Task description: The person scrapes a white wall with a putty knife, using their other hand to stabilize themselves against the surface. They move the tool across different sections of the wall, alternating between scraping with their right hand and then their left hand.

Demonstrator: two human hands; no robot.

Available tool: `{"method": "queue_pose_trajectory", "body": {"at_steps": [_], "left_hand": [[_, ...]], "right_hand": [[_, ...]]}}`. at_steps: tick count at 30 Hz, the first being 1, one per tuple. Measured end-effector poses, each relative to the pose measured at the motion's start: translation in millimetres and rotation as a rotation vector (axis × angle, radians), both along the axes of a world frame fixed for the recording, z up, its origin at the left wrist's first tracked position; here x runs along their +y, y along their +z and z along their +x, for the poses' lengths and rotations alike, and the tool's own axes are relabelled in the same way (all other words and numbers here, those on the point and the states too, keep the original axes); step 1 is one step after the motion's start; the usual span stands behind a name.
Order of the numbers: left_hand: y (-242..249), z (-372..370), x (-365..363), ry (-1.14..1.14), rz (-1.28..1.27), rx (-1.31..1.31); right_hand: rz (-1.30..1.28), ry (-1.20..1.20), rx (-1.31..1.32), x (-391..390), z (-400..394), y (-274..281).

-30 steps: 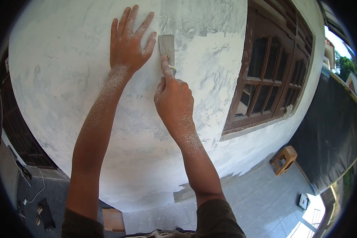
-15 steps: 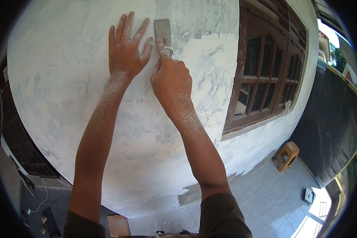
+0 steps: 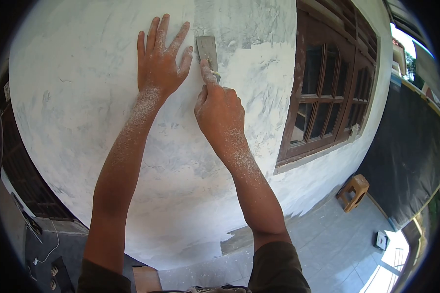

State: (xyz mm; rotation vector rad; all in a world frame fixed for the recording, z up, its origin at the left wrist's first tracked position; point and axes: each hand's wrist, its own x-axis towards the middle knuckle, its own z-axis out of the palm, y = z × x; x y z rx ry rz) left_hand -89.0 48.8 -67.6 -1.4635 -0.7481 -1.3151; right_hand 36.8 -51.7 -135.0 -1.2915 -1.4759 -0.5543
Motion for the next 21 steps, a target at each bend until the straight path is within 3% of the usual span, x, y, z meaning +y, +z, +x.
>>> {"method": "queue_pose_trajectory", "body": {"at_steps": [4,9,13,19,21], "left_hand": [[0.0,-0.8,2.4,-0.024,0.007,0.007],[-0.7,-0.4,-0.5,0.002,0.006,0.008],[-0.1,0.8,1.3,-0.004,0.012,0.009],[2.5,0.9,0.7,0.043,0.003,0.008],[6.9,2.8,1.3,0.041,0.004,-0.003]], "right_hand": [[0.1,-0.008,-0.035,10.9,1.7,49.5],[-0.01,0.016,0.004,-0.4,1.8,11.2],[0.059,0.027,0.003,5.7,-1.1,55.9],[0.0,0.01,-0.001,0.7,1.2,31.9],[0.035,0.011,-0.014,4.7,1.8,54.6]]}}
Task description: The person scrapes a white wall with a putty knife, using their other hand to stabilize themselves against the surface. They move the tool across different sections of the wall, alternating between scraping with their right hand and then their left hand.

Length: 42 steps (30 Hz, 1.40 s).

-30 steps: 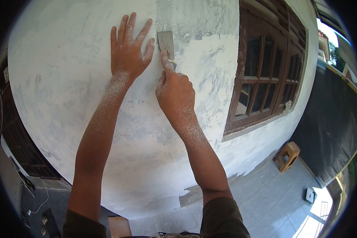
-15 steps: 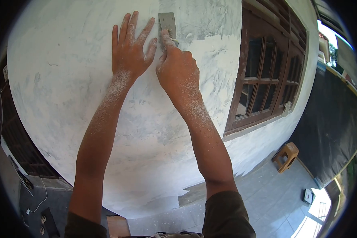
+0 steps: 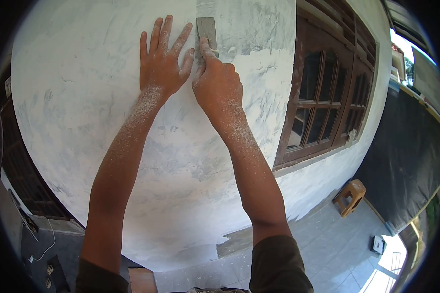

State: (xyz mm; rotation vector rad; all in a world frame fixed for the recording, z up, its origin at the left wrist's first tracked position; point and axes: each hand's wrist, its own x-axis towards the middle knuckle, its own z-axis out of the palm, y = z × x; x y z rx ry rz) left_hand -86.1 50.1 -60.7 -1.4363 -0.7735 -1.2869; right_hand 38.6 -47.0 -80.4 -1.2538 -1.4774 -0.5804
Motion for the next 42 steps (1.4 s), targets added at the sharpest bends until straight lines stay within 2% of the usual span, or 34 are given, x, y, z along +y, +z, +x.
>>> {"method": "queue_pose_trajectory", "body": {"at_steps": [3,6,9,13,18,23,25,27,28,32,34,39,42], "left_hand": [[16.9,1.0,5.3,0.041,0.05,0.003],[43.6,-2.0,-3.9,-0.052,-0.037,0.019],[48.9,1.2,2.4,-0.017,-0.001,0.008],[46.7,0.9,3.9,0.018,0.014,0.003],[43.8,1.7,7.0,0.012,-0.016,0.004],[46.8,1.5,3.8,0.021,-0.018,-0.001],[46.0,0.9,2.9,0.004,-0.015,0.001],[46.1,2.1,5.0,-0.004,-0.014,0.005],[47.5,2.1,4.8,-0.014,-0.008,0.001],[47.7,3.8,5.3,-0.015,-0.02,-0.003],[46.5,2.3,5.4,0.005,0.007,-0.006],[44.4,1.9,4.1,-0.013,-0.036,-0.008],[46.1,2.8,5.4,0.002,0.001,-0.007]], "right_hand": [[0.056,0.015,-0.015,4.1,1.6,20.8],[0.025,-0.018,-0.044,-6.3,0.0,-1.0],[-0.066,0.007,0.003,-2.9,0.9,-8.9],[0.064,0.026,-0.014,6.0,2.2,23.6],[0.002,0.063,0.021,-3.9,2.0,-8.0],[0.149,0.054,0.002,15.0,1.6,45.3],[0.15,0.056,-0.001,5.0,1.5,31.9],[-0.034,0.027,0.002,-6.2,3.6,9.0],[0.003,0.064,0.005,-3.5,2.4,3.4],[0.137,0.077,-0.029,16.2,7.6,50.9],[0.12,0.06,-0.033,12.7,8.3,55.3],[0.072,0.027,-0.035,4.0,7.8,13.7],[0.129,0.061,-0.014,16.1,7.9,59.4]]}}
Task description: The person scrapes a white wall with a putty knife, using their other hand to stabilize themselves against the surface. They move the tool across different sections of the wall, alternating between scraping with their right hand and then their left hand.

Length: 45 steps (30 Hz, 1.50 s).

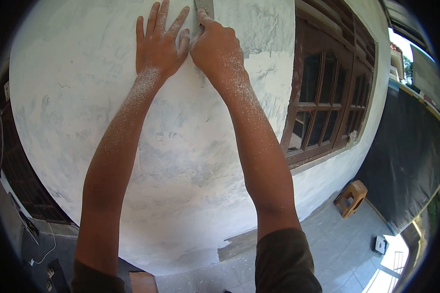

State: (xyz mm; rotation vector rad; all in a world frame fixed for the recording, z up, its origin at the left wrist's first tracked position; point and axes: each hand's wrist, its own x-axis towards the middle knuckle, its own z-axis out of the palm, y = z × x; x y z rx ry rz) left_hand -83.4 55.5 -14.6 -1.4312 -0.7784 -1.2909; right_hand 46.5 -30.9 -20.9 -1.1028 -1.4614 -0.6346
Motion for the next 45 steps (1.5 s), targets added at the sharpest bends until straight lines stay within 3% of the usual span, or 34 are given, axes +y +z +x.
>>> {"method": "queue_pose_trajectory", "body": {"at_steps": [2,6,7,10,12,16,18,21,22,24,26,29,33,34,36,37,39,40,43,45], "left_hand": [[0.0,0.0,1.2,0.012,0.02,-0.003],[-2.1,-0.1,-4.1,0.007,-0.016,0.001],[-1.0,1.1,-5.0,0.0,-0.036,-0.013],[-1.0,0.6,-0.2,0.013,0.0,-0.014],[-0.4,1.0,0.3,-0.002,0.01,-0.006],[-2.1,-0.9,-3.3,-0.014,-0.021,-0.006],[-3.0,-0.3,-1.5,-0.014,-0.015,-0.007],[-3.2,1.9,-5.4,-0.004,-0.005,0.0],[-2.9,0.2,-6.4,0.008,-0.006,0.003],[-1.6,-1.7,-3.2,-0.006,-0.003,0.001],[-2.0,-1.2,0.9,-0.036,0.003,0.01],[-1.9,0.6,-0.1,-0.033,0.019,0.001],[-0.2,1.4,-0.2,-0.023,0.004,0.001],[-0.1,0.4,-0.4,-0.008,0.011,0.006],[-5.1,-1.8,0.8,0.006,0.003,0.013],[-3.0,-1.5,2.9,0.011,0.027,0.009],[-3.4,0.4,3.5,0.008,0.055,0.005],[-2.6,0.4,3.1,-0.003,0.034,0.001],[-3.3,0.0,-2.4,-0.019,-0.001,0.001],[-3.3,-0.2,-4.2,-0.021,-0.029,-0.004]], "right_hand": [[0.049,0.004,-0.024,3.1,1.2,13.3],[-0.077,0.001,-0.018,-15.9,1.4,-52.1],[0.021,-0.029,-0.071,-15.0,-1.1,-61.0],[-0.042,-0.049,-0.035,-0.3,4.6,-20.8],[0.046,0.008,-0.023,7.5,2.7,4.2],[-0.082,0.002,-0.006,-15.6,1.9,-52.3],[-0.014,-0.047,-0.061,-7.8,4.0,-75.3],[-0.02,-0.009,-0.013,0.7,6.2,-17.2],[0.107,-0.022,-0.065,7.1,6.6,2.9],[0.08,0.003,-0.052,8.7,9.1,1.0],[-0.07,0.009,0.003,-11.4,4.9,-23.1],[-0.039,-0.037,-0.066,-7.9,7.3,-87.2],[0.058,0.025,-0.027,3.0,0.1,5.0],[0.051,0.029,-0.024,3.2,0.9,2.8],[0.054,-0.001,-0.062,-0.5,2.1,-9.5],[-0.083,0.023,0.008,-13.1,0.7,-33.7],[-0.011,-0.035,-0.055,-7.0,2.9,-89.9],[-0.03,-0.035,-0.057,-3.7,3.8,-91.2],[0.015,0.042,-0.005,-1.2,1.6,-17.4],[0.076,0.005,-0.052,3.4,5.3,-9.5]]}}
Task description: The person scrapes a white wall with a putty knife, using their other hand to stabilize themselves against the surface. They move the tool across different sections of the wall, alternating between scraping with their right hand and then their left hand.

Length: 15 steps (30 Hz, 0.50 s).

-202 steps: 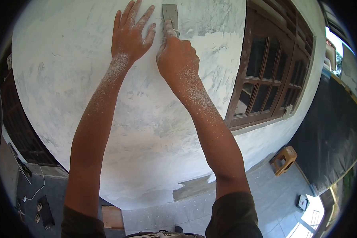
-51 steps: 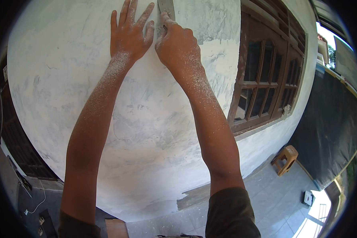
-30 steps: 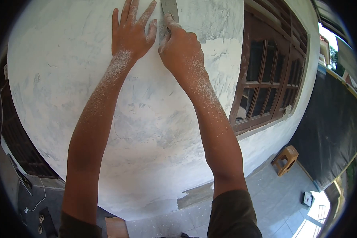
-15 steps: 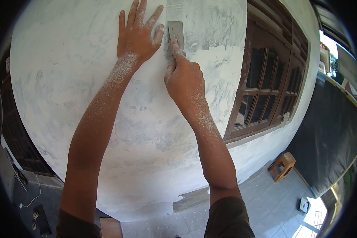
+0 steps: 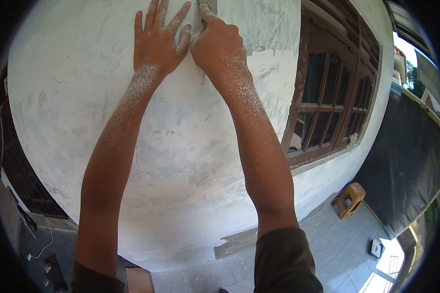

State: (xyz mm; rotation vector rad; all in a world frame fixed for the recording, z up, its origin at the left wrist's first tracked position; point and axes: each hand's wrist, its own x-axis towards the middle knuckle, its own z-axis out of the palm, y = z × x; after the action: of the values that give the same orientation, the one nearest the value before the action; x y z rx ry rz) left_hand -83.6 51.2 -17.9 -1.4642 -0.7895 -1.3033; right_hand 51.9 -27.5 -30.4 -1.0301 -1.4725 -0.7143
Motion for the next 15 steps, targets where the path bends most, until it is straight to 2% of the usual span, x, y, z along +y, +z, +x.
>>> {"method": "queue_pose_trajectory", "body": {"at_steps": [2,4,5,6,9,10,12,13,14,15], "left_hand": [[0.8,-0.7,0.9,-0.016,0.038,-0.003],[-1.0,0.4,0.9,-0.008,0.033,0.006],[0.5,0.1,0.9,0.003,0.034,0.002],[4.0,-1.3,1.5,0.007,0.044,-0.009],[-0.1,-1.0,2.0,-0.007,0.019,0.0],[1.2,0.4,2.7,-0.009,0.018,0.003],[-0.7,-1.6,3.2,-0.018,0.05,0.0],[-1.5,-1.4,2.8,-0.02,0.049,0.006],[-1.7,-0.8,2.4,-0.028,0.045,0.01],[0.0,-1.6,2.0,-0.034,0.044,0.006]], "right_hand": [[-0.159,0.01,0.054,-18.9,-1.6,-31.3],[-0.147,-0.026,0.003,-17.4,1.6,-101.2],[-0.131,-0.031,0.001,-11.2,1.7,-107.2],[-0.111,-0.033,-0.006,-5.6,2.0,-106.0],[-0.081,0.047,0.042,-2.3,-0.6,-13.2],[-0.082,0.046,0.045,-3.2,0.9,-16.0],[-0.114,0.035,0.027,-10.2,-0.1,-39.4],[-0.209,0.009,0.032,-22.5,-1.4,-74.7],[-0.19,0.005,0.007,-19.1,1.5,-114.0],[-0.176,0.015,0.013,-14.0,2.8,-127.5]]}}
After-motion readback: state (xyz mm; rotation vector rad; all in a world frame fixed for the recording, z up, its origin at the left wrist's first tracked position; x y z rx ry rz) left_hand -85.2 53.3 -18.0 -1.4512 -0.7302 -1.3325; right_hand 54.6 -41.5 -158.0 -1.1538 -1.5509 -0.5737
